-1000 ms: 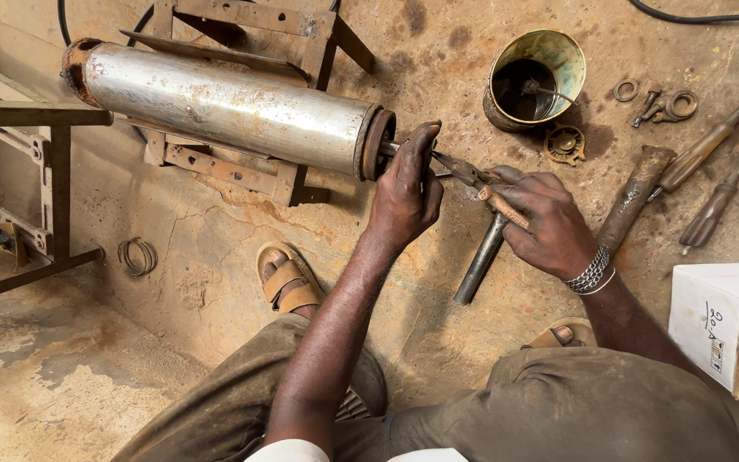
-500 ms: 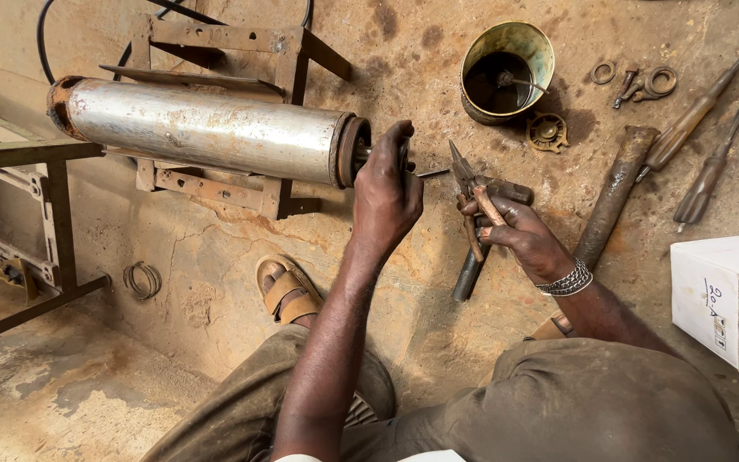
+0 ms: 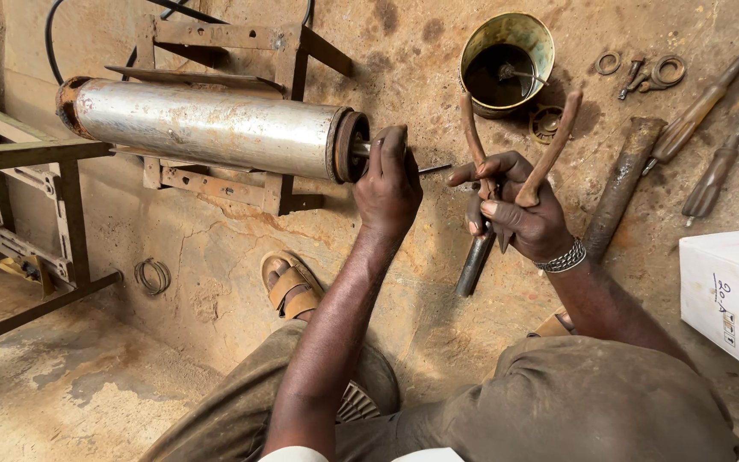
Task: The person uses pliers to remove a small metal piece from a cylindrical metal object, then places a rusted cap onto the cylinder and taps it with a hammer to secure it.
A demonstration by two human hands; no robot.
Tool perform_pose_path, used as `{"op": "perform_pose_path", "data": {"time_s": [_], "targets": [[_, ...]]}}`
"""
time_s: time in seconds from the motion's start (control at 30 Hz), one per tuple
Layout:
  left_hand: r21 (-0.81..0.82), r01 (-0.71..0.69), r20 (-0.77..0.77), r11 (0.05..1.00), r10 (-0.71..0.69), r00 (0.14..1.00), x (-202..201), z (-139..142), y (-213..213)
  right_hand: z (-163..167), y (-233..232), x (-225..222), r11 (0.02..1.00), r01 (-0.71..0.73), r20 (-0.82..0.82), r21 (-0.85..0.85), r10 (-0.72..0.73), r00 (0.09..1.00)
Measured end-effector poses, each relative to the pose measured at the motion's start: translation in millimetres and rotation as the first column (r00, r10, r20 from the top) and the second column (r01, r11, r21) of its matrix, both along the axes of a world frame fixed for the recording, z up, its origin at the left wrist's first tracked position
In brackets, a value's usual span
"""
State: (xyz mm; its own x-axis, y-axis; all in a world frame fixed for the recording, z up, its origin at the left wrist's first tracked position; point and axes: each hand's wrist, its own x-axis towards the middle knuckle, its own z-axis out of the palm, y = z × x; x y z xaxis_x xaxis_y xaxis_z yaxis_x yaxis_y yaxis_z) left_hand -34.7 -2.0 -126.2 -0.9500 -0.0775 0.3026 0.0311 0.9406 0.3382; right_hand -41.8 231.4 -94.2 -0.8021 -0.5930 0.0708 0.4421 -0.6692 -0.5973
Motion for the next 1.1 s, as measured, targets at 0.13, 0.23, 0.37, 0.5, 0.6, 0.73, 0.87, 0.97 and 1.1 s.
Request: {"op": "perform_pose_path", "data": {"time_s": [0.13, 0.23, 0.37, 0.5, 0.6, 0.73, 0.87, 0.97, 1.1], "targets": [[-0.203, 0.061, 0.434, 0.977, 0.034, 0.900, -14, 28, -3, -7, -2, 9, 0.921, 0.155, -0.400, 0.356, 0.000, 0.916], [-0.358, 0.244, 0.487, 0.901, -0.043, 0.873, -27, 70, -7, -12, -12, 10, 0.832, -0.002, -0.116, 0.555, 0.079, 0.990], [-0.164, 0.094, 0.631, 0.982, 0.031, 0.775, -19, 122, -7, -18, -15, 15, 0.957, 0.236, 0.118, 0.168, -0.258, 0.959], [-0.346, 0.287, 0.270, 0.893, -0.198, 0.942, -6, 135, -11, -21, -13, 10, 0.959, 0.237, -0.074, 0.157, -0.228, 0.971], [-0.284, 0.331, 0.244, 0.900, -0.266, 0.933, -14, 126, -22, -19, -24, -7, 0.854, 0.245, -0.223, 0.458, -0.157, 0.962], [-0.187, 0.383, 0.326, 0.904, -0.311, 0.893, -24, 117, -41, -14, -40, -29, 0.646, 0.625, -0.742, 0.438, -0.132, 0.657], [-0.218, 0.382, 0.267, 0.898, -0.322, 0.908, -22, 114, -45, -7, -27, -39, 0.675, 0.509, -0.559, 0.534, -0.169, 0.812], [-0.173, 0.365, 0.236, 0.915, -0.322, 0.917, -20, 113, -43, -4, -20, -39, 0.825, 0.402, -0.260, 0.397, -0.319, 0.911], [-0.203, 0.357, 0.247, 0.912, -0.305, 0.920, -21, 114, -40, -5, -39, -34, 0.797, 0.511, -0.429, 0.322, -0.358, 0.829]]}}
